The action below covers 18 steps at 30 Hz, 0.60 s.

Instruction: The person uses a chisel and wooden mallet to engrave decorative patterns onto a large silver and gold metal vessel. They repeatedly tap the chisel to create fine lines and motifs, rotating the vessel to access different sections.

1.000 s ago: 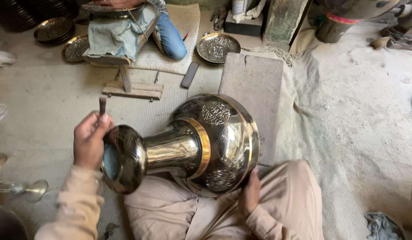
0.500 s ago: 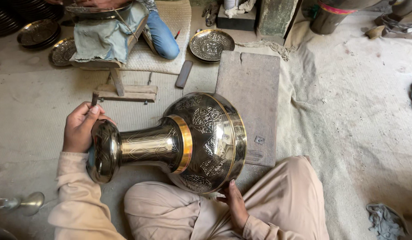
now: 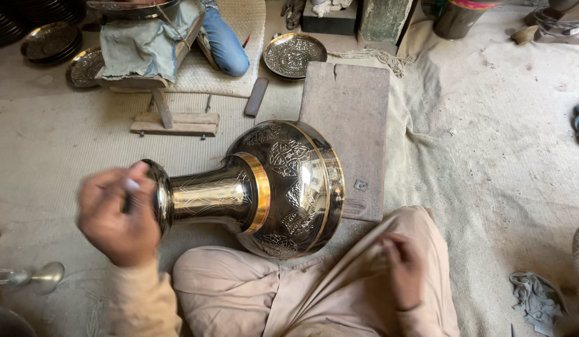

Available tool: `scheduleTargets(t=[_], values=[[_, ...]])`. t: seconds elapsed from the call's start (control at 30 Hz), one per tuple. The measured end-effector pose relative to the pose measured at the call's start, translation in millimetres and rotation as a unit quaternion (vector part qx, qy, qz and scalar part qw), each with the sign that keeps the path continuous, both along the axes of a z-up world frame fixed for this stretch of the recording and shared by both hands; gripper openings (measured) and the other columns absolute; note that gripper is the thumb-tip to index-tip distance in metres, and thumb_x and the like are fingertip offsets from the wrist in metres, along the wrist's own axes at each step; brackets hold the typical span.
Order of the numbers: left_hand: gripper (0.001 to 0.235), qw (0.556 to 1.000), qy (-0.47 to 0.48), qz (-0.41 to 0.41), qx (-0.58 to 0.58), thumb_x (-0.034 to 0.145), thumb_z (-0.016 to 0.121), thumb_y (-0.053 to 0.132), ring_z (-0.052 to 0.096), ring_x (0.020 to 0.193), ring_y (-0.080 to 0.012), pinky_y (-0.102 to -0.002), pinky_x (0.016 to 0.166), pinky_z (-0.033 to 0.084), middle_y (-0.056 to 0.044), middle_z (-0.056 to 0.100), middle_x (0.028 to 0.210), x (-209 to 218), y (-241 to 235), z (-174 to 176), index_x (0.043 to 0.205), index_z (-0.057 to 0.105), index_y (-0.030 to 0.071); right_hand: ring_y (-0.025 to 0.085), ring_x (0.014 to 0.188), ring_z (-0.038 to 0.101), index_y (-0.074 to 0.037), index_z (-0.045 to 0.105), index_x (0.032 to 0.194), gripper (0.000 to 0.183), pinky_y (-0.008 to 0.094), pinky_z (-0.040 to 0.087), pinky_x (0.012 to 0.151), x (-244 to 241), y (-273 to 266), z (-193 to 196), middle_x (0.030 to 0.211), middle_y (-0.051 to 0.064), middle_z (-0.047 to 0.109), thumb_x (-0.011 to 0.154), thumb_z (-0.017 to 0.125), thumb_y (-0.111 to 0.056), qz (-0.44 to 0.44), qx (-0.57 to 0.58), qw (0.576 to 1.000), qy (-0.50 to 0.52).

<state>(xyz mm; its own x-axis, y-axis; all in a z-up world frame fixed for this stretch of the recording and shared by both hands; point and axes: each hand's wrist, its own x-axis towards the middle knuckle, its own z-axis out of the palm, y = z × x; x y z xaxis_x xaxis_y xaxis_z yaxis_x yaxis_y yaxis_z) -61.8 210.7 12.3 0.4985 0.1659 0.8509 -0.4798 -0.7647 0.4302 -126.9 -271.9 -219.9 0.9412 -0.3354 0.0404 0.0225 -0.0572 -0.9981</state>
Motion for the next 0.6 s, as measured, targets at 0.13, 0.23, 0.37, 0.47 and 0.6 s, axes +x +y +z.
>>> scheduleTargets(t=[0.13,0.23,0.37,0.47,0.6], values=[[0.021,0.965,0.085,-0.246,-0.032,0.096,0.074,0.01,0.073,0.087,-0.014,-0.025,0.075,0.065,-0.007,0.074,0.103,3,-76,-10,0.117,0.072,0.005,0.021,0.1,0.072,-0.004,0.069,0.123,0.02,0.034,0.06,0.087,-12,-95,-2,0.114,0.016,0.074,0.105,0.066,-0.01,-0.19,-0.236,0.949,0.087],[0.019,0.847,0.322,-0.378,-0.189,0.097,0.07,0.005,0.074,0.082,-0.0123,-0.025,0.071,0.063,-0.006,0.071,0.093,23,-124,-22,0.115,0.068,0.0,0.032,0.097,0.072,-0.01,0.069,0.129,0.034,0.043,0.059,0.086,-25,-132,-22,0.109,0.018,0.074,0.095,0.067,-0.007,-0.111,-0.344,0.895,0.262],[0.029,0.778,0.409,-0.434,-0.198,0.092,0.074,0.0,0.07,0.086,-0.0103,-0.024,0.073,0.059,-0.005,0.065,0.092,57,-166,-36,0.118,0.061,-0.001,0.039,0.093,0.071,-0.017,0.062,0.14,0.043,0.049,0.057,0.087,-50,-130,-47,0.1,0.021,0.074,0.097,0.056,-0.011,-0.041,-0.387,0.87,0.304],[0.028,0.749,0.454,-0.447,-0.183,0.091,0.07,-0.002,0.071,0.086,-0.0093,-0.024,0.073,0.061,-0.002,0.065,0.097,77,-182,-40,0.117,0.059,-0.001,0.043,0.105,0.064,-0.019,0.057,0.141,0.046,0.053,0.053,0.081,-55,-125,-54,0.112,0.022,0.069,0.096,0.051,-0.015,-0.058,-0.454,0.846,0.273],[0.04,0.753,0.45,-0.478,-0.047,0.085,0.075,-0.003,0.07,0.081,-0.013,-0.028,0.071,0.061,-0.005,0.068,0.096,102,-200,-38,0.122,0.061,0.001,0.038,0.106,0.069,-0.019,0.059,0.133,0.033,0.05,0.056,0.085,-49,-124,-59,0.119,0.016,0.07,0.102,0.05,-0.026,-0.034,-0.529,0.768,0.359]])
